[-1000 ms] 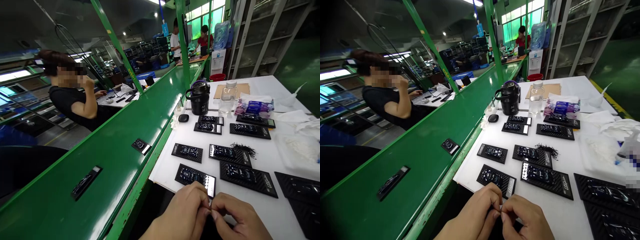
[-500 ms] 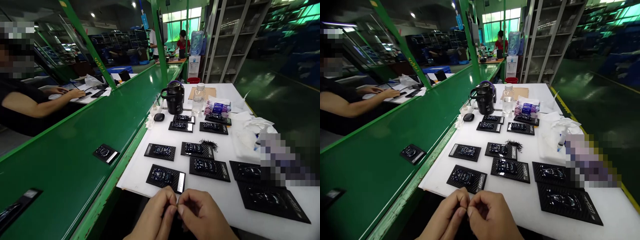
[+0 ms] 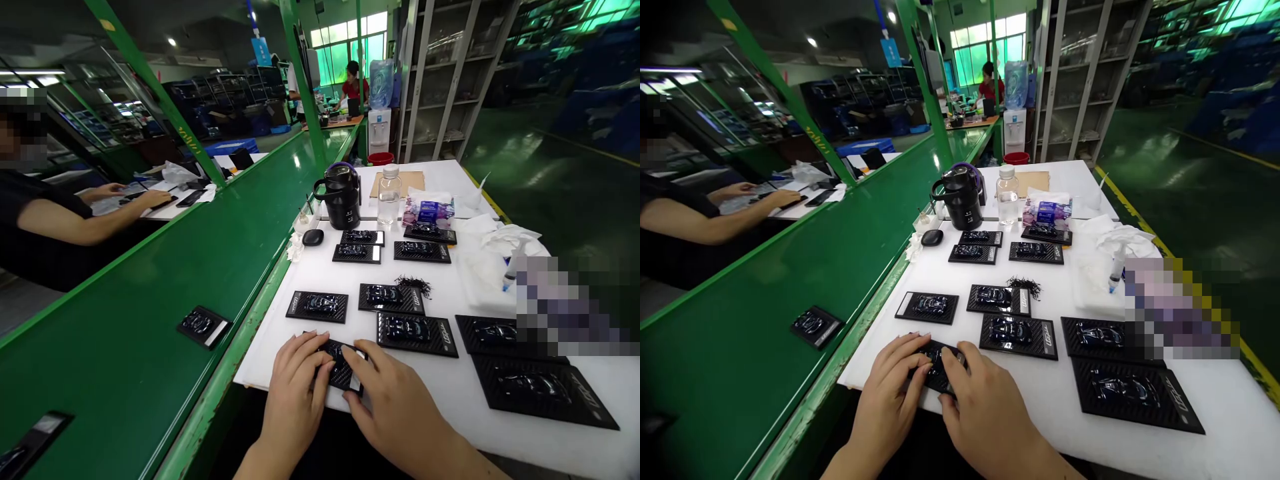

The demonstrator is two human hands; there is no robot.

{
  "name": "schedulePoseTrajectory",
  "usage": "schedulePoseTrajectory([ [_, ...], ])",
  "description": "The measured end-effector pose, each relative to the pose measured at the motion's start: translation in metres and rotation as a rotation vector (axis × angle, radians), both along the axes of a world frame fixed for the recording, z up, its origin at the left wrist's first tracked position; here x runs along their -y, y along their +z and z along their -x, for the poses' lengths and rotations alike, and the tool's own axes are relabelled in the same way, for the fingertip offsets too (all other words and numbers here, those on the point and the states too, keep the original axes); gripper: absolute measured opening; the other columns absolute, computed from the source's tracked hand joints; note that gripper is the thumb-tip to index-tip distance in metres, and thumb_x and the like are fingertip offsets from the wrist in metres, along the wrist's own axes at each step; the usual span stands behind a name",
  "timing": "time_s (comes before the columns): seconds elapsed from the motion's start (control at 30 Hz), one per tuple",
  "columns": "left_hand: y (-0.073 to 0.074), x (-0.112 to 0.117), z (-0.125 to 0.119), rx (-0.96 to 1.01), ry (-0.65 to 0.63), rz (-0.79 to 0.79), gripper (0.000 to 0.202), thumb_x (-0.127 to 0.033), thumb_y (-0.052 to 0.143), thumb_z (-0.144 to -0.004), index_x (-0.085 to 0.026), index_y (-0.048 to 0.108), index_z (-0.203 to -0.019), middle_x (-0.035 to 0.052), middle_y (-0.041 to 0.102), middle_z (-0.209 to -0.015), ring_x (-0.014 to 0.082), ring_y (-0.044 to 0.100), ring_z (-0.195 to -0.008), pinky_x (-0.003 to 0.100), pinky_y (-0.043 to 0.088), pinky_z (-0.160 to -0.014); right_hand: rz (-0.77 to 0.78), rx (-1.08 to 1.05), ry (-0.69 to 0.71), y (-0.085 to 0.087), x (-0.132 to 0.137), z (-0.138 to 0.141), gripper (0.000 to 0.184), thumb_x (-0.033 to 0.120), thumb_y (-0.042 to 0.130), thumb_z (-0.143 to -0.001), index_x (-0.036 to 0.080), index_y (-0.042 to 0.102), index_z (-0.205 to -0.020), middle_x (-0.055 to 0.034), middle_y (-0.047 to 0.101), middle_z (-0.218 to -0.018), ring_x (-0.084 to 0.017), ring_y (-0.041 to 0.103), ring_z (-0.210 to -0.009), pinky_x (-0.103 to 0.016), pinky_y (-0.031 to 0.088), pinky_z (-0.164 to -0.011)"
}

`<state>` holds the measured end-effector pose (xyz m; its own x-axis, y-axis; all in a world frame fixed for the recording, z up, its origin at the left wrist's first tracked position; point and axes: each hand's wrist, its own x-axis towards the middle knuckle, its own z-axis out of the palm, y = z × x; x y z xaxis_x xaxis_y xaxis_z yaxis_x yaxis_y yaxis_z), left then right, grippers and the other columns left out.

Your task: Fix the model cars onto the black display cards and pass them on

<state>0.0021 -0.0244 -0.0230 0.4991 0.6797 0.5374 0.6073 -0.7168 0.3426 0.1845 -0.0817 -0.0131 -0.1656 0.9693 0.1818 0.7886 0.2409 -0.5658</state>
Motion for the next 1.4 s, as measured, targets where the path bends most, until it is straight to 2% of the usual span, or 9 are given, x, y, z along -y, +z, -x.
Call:
schedulePoseTrajectory([
  [0.13,-0.002,0.000,0.000,0.006,0.004,0.012,0.021,-0.008,0.052,-0.093,-0.024,0.058,-0.104,0.0026,0.062,-0.127,0.0202,0.050,-0.125,0.044,0.039,-0.112,-0.007,0.017,0.042,0.002,0.000,-0.003,0.047,0.018,0.052,-0.091,0.026,0.054,-0.137,-0.0121,0.054,-0.141,-0.027,0.065,-0.111,-0.043,0.059,-0.086],
  [0.23,0.000,0.000,-0.001,0.020,0.026,0.070,0.019,-0.011,0.052,-0.093,-0.027,0.058,-0.101,0.0009,0.061,-0.127,0.0205,0.049,-0.126,0.045,0.040,-0.111,-0.050,0.074,0.057,0.002,0.001,-0.003,0.044,0.018,0.050,-0.093,0.024,0.055,-0.136,-0.0133,0.055,-0.141,-0.027,0.065,-0.110,-0.042,0.060,-0.085],
  [0.4,0.006,0.001,-0.007,0.136,0.200,0.391,0.010,-0.026,0.052,-0.092,-0.026,0.059,-0.085,0.0018,0.054,-0.131,0.0250,0.046,-0.128,0.052,0.040,-0.109,-0.159,0.260,0.098,0.002,0.005,0.002,0.045,0.014,0.051,-0.091,0.015,0.057,-0.135,-0.0213,0.057,-0.139,-0.029,0.069,-0.096,-0.039,0.062,-0.071],
  [0.47,0.009,-0.001,-0.010,0.201,0.273,0.503,0.006,-0.031,0.055,-0.088,-0.026,0.058,-0.086,0.0036,0.052,-0.131,0.0271,0.045,-0.128,0.056,0.037,-0.111,-0.184,0.330,0.123,0.001,0.005,0.003,0.049,0.013,0.053,-0.088,0.013,0.055,-0.137,-0.0241,0.056,-0.140,-0.029,0.070,-0.090,-0.038,0.062,-0.065],
  [0.67,0.016,-0.005,-0.015,0.279,0.384,0.665,0.031,-0.040,0.059,-0.076,-0.025,0.054,-0.103,0.0075,0.049,-0.136,0.0286,0.039,-0.132,0.058,0.028,-0.116,-0.187,0.467,0.203,0.003,0.001,0.003,0.055,0.011,0.054,-0.085,0.007,0.050,-0.140,-0.0297,0.053,-0.140,-0.028,0.070,-0.086,-0.035,0.062,-0.060],
  [0.8,0.019,-0.006,-0.017,0.286,0.402,0.699,0.038,-0.042,0.058,-0.075,-0.024,0.053,-0.107,0.0092,0.049,-0.135,0.0287,0.038,-0.133,0.057,0.027,-0.117,-0.163,0.578,0.252,0.008,0.000,0.004,0.061,0.011,0.054,-0.081,0.003,0.046,-0.141,-0.0335,0.051,-0.139,-0.029,0.070,-0.085,-0.034,0.060,-0.054],
  [1.07,0.019,-0.009,-0.015,0.287,0.410,0.719,0.039,-0.039,0.060,-0.072,-0.025,0.055,-0.108,0.0075,0.051,-0.132,0.0285,0.039,-0.132,0.054,0.028,-0.117,-0.132,0.654,0.258,0.015,0.000,0.007,0.062,0.011,0.056,-0.079,0.007,0.047,-0.140,-0.0317,0.052,-0.139,-0.027,0.070,-0.079,-0.032,0.059,-0.048],
  [1.2,0.018,-0.011,-0.014,0.301,0.422,0.721,0.043,-0.038,0.062,-0.071,-0.024,0.055,-0.110,0.0087,0.051,-0.133,0.0289,0.040,-0.132,0.054,0.028,-0.117,-0.162,0.587,0.250,0.009,-0.001,0.004,0.059,0.014,0.057,-0.082,0.008,0.047,-0.140,-0.0302,0.054,-0.139,-0.028,0.070,-0.082,-0.034,0.059,-0.051],
  [1.4,0.016,-0.011,-0.011,0.316,0.398,0.714,0.045,-0.038,0.064,-0.073,-0.023,0.053,-0.115,0.0091,0.052,-0.133,0.0285,0.044,-0.131,0.053,0.029,-0.117,-0.159,0.358,0.192,0.003,-0.003,-0.007,0.046,0.020,0.052,-0.093,0.014,0.053,-0.139,-0.0204,0.057,-0.140,-0.027,0.069,-0.096,-0.034,0.061,-0.067],
])
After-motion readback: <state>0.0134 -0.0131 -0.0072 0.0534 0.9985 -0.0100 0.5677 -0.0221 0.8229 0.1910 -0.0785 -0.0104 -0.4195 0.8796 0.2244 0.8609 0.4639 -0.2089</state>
